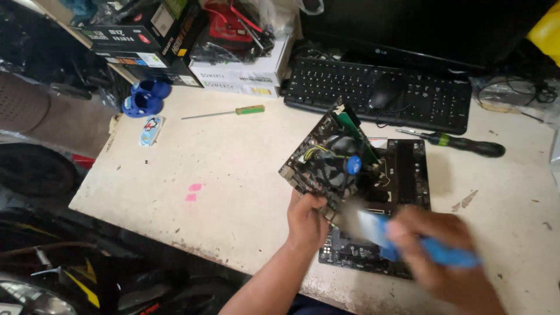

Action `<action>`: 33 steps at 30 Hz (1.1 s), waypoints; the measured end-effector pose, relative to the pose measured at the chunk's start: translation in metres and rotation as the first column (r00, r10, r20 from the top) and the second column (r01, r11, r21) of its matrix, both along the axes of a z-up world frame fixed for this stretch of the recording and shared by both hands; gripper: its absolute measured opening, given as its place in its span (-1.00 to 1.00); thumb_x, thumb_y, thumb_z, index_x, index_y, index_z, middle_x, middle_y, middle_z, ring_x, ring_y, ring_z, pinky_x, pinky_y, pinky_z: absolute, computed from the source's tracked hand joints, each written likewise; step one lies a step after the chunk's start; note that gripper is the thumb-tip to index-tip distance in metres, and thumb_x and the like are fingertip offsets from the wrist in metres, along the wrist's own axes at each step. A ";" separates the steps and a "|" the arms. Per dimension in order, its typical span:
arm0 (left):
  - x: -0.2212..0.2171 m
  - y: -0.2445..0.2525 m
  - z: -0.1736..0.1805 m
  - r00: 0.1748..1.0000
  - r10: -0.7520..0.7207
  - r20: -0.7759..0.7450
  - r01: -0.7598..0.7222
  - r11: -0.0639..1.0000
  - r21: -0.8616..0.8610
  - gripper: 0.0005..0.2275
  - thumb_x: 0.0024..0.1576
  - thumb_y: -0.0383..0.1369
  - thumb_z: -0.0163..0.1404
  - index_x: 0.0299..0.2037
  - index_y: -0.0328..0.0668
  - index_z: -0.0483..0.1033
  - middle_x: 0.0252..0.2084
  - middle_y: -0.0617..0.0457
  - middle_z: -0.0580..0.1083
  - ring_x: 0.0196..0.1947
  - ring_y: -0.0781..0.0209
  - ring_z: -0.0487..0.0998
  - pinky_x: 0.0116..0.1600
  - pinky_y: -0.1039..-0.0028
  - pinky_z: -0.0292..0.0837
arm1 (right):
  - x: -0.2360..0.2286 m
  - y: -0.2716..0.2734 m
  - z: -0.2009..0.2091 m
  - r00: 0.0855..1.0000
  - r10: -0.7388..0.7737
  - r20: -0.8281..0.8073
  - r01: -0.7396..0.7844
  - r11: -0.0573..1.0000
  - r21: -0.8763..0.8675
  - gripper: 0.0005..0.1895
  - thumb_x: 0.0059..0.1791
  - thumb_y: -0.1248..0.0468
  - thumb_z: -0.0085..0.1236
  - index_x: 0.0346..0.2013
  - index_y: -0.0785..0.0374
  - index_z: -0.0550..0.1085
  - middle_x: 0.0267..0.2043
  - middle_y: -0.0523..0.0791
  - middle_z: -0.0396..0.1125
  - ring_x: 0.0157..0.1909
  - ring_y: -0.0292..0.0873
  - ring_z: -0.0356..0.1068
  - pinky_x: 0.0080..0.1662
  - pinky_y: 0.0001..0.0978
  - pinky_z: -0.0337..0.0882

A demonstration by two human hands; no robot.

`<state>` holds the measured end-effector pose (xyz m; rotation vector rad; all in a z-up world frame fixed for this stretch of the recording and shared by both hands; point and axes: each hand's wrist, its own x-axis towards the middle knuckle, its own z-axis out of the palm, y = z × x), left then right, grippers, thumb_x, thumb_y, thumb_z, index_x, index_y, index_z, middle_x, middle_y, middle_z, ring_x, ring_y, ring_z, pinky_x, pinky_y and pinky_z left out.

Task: The person holds a computer motherboard with a fan attached and uses a blue-handled brush to sweep dust off the surface. They rotate the board to clean different areas, including around the fan and the edges, while working over a cluttered desk.

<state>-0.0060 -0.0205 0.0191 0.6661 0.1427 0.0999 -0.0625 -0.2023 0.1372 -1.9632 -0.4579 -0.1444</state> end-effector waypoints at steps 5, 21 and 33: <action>0.008 0.001 -0.023 0.974 0.185 0.129 -0.182 0.983 -0.036 -0.74 -0.18 -0.54 -0.13 -0.27 -0.42 0.47 -0.21 -0.15 0.51 -0.12 -0.08 0.48 0.08 0.19 0.39 | -0.014 -0.025 -0.030 0.839 -0.543 -0.038 0.543 0.840 -0.018 -0.62 0.17 0.28 -0.15 -0.48 0.38 0.43 -0.45 0.04 0.29 -0.34 -0.04 0.26 -0.19 -0.20 0.26; -0.007 0.029 -0.005 0.787 -0.219 0.577 0.445 0.849 -0.285 -0.30 0.22 0.25 -0.28 -0.66 -0.29 0.37 0.56 -0.33 -0.09 0.49 -0.13 0.13 0.42 0.19 0.19 | 0.013 0.014 -0.001 0.724 -0.109 -0.681 0.281 0.949 0.146 -0.08 -0.06 -0.21 -0.40 0.59 -0.14 -0.24 0.61 -0.17 -0.08 0.57 -0.08 -0.01 0.44 0.04 -0.03; -0.028 0.036 0.037 0.873 -0.481 0.081 0.487 0.871 -0.069 -0.46 0.11 -0.29 0.18 0.28 -0.23 0.27 0.18 -0.16 0.43 0.17 -0.08 0.47 0.11 0.19 0.53 | 0.028 -0.013 0.018 0.680 -0.442 -0.585 0.504 0.861 -0.066 -0.40 0.05 0.09 -0.16 0.43 -0.16 0.27 0.30 -0.13 0.38 0.41 -0.31 0.21 0.40 -0.45 0.10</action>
